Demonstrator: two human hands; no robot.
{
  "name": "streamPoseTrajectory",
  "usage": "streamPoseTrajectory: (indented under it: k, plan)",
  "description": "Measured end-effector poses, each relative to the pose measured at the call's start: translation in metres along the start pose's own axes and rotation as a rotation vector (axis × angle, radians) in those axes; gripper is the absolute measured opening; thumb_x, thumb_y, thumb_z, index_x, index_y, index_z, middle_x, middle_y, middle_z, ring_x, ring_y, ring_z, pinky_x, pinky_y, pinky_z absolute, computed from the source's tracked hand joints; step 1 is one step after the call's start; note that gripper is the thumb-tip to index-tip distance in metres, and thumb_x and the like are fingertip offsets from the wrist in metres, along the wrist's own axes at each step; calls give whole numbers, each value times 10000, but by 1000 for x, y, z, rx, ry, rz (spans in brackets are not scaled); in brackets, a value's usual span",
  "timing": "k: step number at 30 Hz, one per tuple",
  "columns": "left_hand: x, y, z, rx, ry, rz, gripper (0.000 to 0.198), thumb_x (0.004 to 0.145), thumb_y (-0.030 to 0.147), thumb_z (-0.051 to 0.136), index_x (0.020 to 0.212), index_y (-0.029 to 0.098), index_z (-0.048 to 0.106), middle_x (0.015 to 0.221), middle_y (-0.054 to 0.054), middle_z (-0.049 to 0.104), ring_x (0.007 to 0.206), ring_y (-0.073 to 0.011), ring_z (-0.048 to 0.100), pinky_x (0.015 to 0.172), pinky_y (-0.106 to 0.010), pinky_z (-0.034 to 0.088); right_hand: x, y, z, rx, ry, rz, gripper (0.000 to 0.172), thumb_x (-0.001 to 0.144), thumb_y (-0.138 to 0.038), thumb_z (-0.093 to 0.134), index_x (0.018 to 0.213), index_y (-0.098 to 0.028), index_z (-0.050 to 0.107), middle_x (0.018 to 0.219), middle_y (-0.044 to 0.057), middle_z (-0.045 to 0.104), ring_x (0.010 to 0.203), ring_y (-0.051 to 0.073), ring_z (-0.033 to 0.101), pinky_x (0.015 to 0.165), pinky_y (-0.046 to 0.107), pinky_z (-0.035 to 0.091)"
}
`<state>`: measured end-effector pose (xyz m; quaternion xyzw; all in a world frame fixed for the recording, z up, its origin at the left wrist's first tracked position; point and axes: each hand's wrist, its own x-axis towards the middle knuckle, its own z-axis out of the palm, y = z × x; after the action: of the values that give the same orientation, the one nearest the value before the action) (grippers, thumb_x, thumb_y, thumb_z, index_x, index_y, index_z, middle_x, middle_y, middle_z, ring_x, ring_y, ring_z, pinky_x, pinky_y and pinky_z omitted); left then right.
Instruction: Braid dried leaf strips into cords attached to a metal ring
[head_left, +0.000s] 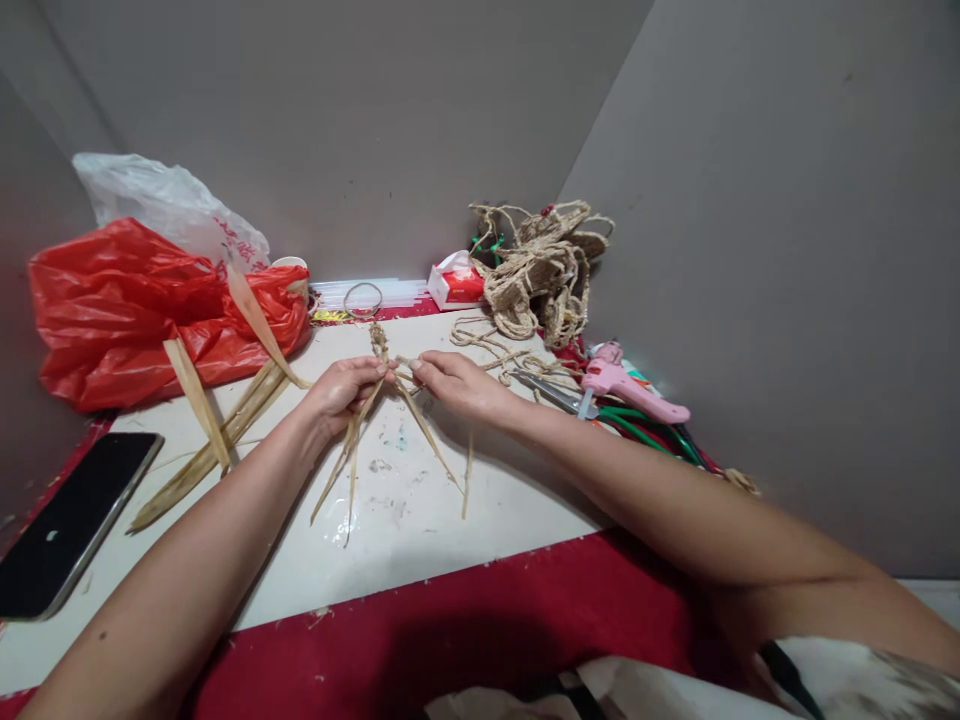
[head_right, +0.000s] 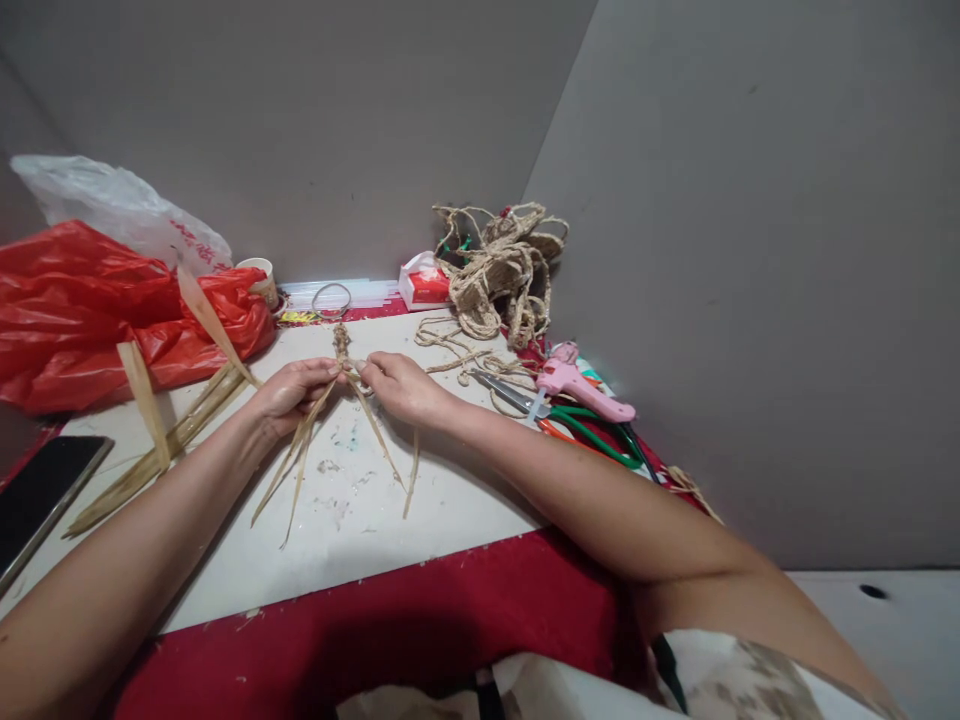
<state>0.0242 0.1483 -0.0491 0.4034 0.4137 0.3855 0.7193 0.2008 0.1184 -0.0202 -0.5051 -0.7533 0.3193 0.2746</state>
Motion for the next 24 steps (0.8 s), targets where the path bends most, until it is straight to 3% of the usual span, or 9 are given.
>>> streamPoseTrajectory:
  k: [8, 11, 16, 24]
  plan:
    - [0, 1, 0, -23, -6, 0, 155, 647, 110, 706, 787, 70, 653, 672, -33, 650, 350, 27, 220, 321, -129, 114, 11, 6, 10, 162, 47, 168, 251, 888, -257, 349, 664, -179, 433, 519, -48, 373, 495, 104, 358, 523, 234, 292]
    - [0, 1, 1, -28, 1, 0, 178, 645, 102, 703, 814, 69, 658, 714, -55, 677, 350, 26, 216, 318, -130, 123, 12, 12, 13, 150, 104, 155, 261, 886, -263, 352, 652, -180, 433, 522, -41, 384, 501, 107, 371, 521, 233, 296]
    - [0, -1, 1, -24, -1, 16, 157, 636, 113, 702, 778, 72, 648, 718, -59, 677, 354, 26, 216, 319, -124, 126, 10, 18, 18, -38, 115, 23, 260, 896, -257, 353, 662, -177, 434, 604, -8, 464, 589, 118, 435, 585, 230, 329]
    - [1, 0, -1, -11, 8, 13, 132, 628, 107, 672, 753, 70, 649, 613, -17, 612, 350, 24, 213, 323, -129, 104, 6, 17, 25, -350, 75, 23, 294, 938, -297, 299, 833, -163, 539, 796, 73, 623, 733, 165, 539, 672, 257, 346]
